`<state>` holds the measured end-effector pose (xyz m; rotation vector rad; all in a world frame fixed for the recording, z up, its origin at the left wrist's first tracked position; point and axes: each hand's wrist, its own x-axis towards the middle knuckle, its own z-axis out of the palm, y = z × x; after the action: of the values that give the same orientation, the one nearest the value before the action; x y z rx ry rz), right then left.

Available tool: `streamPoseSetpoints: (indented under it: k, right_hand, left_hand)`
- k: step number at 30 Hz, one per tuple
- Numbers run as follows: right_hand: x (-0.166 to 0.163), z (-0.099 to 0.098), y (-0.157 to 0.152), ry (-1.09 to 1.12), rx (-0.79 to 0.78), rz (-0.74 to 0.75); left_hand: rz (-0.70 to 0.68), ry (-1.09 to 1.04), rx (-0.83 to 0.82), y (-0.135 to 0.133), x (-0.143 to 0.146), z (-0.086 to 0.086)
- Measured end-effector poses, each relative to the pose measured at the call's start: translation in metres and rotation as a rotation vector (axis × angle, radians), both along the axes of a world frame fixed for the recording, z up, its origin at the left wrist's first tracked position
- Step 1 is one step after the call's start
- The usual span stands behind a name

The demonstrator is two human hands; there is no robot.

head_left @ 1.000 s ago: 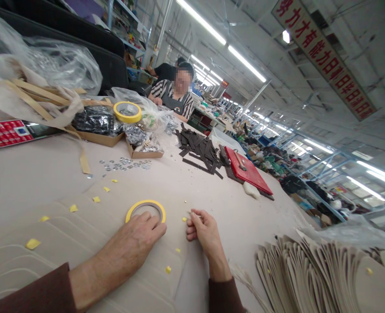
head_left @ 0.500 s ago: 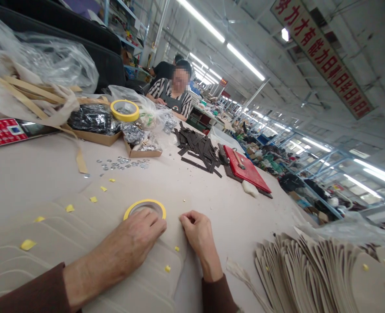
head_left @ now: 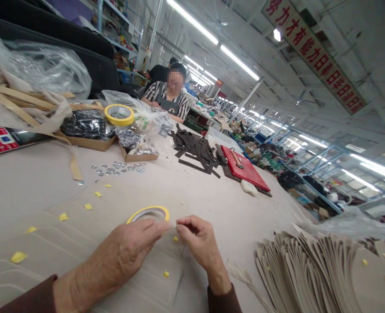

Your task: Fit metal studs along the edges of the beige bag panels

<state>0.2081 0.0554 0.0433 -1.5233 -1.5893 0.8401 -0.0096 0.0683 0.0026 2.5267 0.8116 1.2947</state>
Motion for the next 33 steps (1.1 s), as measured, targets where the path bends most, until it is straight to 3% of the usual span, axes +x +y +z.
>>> streamPoseSetpoints:
  k: [3,6,11,15,18,21,26,28,31,33]
  right_hand:
    - [-0.018,0.006,-0.007,-0.035,0.27,0.182]
    - [-0.028,0.008,-0.011,-0.119,0.376,0.253]
    - [-0.032,0.003,-0.011,-0.254,0.489,0.262]
    - [-0.033,-0.005,-0.011,-0.397,0.649,0.198]
    - [-0.035,-0.009,-0.012,-0.454,0.685,0.136]
    - [-0.041,-0.007,-0.016,-0.35,0.558,0.069]
    - [-0.054,0.01,-0.013,0.25,-0.118,-0.176]
    - [-0.046,0.014,-0.007,0.404,-0.254,-0.249]
    - [-0.018,0.013,0.002,0.367,-0.337,-0.267]
    - [0.003,0.007,0.006,0.288,-0.401,-0.24]
  left_hand:
    - [0.065,-0.016,0.084,0.0,0.0,0.004]
    - [0.121,-0.007,0.117,0.0,0.0,0.004]
    - [0.15,0.021,0.097,-0.002,0.0,0.002]
    - [0.104,-0.009,0.003,-0.003,0.0,0.007]
    - [0.049,-0.027,-0.088,-0.003,0.0,0.01]
    - [0.025,-0.029,-0.107,-0.002,-0.001,0.01]
    - [0.016,-0.067,-0.043,-0.008,-0.001,0.017]
    - [0.007,-0.07,-0.015,-0.01,0.0,0.016]
    - [0.069,-0.003,-0.003,-0.009,0.001,0.007]
    - [0.112,0.151,-0.1,-0.006,0.003,-0.002]
